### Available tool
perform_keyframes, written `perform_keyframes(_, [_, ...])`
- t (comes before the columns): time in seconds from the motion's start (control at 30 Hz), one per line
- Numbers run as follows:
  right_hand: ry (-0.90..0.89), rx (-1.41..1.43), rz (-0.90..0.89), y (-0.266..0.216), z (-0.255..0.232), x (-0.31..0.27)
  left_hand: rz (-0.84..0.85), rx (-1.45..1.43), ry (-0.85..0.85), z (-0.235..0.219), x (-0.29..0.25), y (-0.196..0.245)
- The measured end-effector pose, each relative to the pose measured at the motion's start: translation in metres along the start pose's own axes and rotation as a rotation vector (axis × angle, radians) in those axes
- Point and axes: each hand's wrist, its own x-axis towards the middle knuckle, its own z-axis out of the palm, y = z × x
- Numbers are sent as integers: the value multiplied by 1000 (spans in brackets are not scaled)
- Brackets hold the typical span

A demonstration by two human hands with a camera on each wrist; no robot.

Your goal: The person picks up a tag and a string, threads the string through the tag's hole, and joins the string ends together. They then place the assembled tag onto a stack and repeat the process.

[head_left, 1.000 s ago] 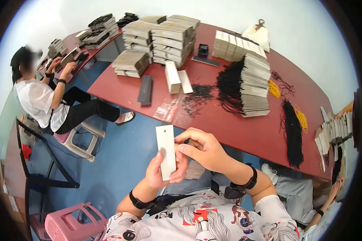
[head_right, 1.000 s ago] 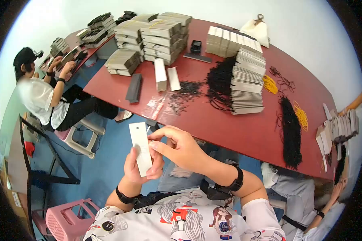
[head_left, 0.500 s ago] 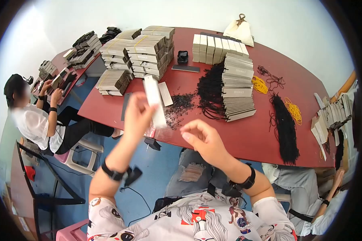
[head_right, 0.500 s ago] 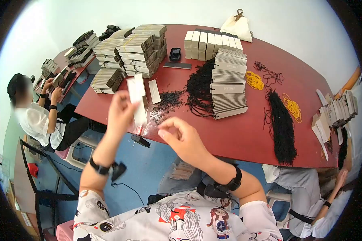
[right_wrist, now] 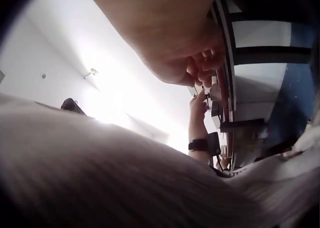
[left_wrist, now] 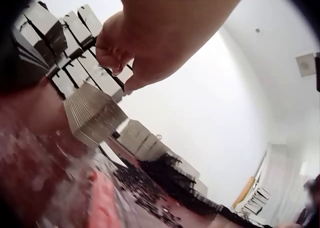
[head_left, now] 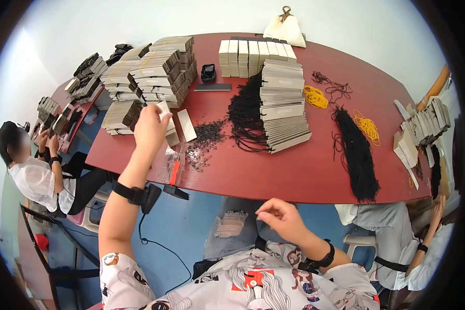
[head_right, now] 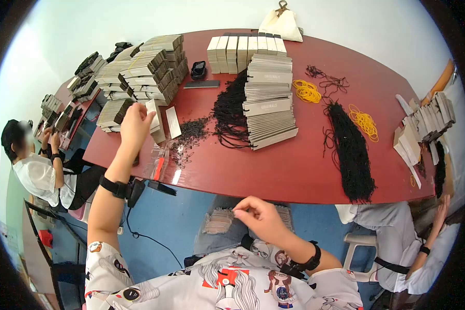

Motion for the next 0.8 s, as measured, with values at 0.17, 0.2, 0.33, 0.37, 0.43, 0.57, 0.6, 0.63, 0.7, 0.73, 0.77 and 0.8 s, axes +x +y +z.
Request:
perform_keyframes(0.17, [95,140,-1,-4,-10,-4,265,437,-232,12,-9,57])
perform_keyframes(0.2, [83,129,23,-4,-9,-6,280,525,-232,20,-5,59])
perform_keyframes(0.33, [43,61,64,0,-7,-13,230,752,-376,46,9,62])
perform_keyframes(0.37, [42,61,60,0,-7,-14,229,754,-372,50,12,61])
perform_keyframes(0.43, [52,94,44,0,-6,-16,160,795,-497,57,16,57])
perform_keyframes(0.57, [54,112,40,2,-8,-18,200,777,-449,48,21,52])
perform_keyframes(0.6, [57,118,32,4,-8,-17,184,725,-374,41,22,53])
perform_keyframes(0.63, [59,124,25,5,-8,-17,168,674,-300,32,24,53])
perform_keyframes(0.7, [54,123,20,8,-9,-17,125,567,-206,16,31,44])
perform_keyframes(0.73, [53,118,14,9,-8,-17,71,480,-210,7,37,38])
perform_keyframes(0.77, [51,120,18,9,-8,-18,16,392,-214,-1,41,29])
perform_keyframes(0.8, [43,103,21,10,-8,-18,6,392,-187,0,42,14])
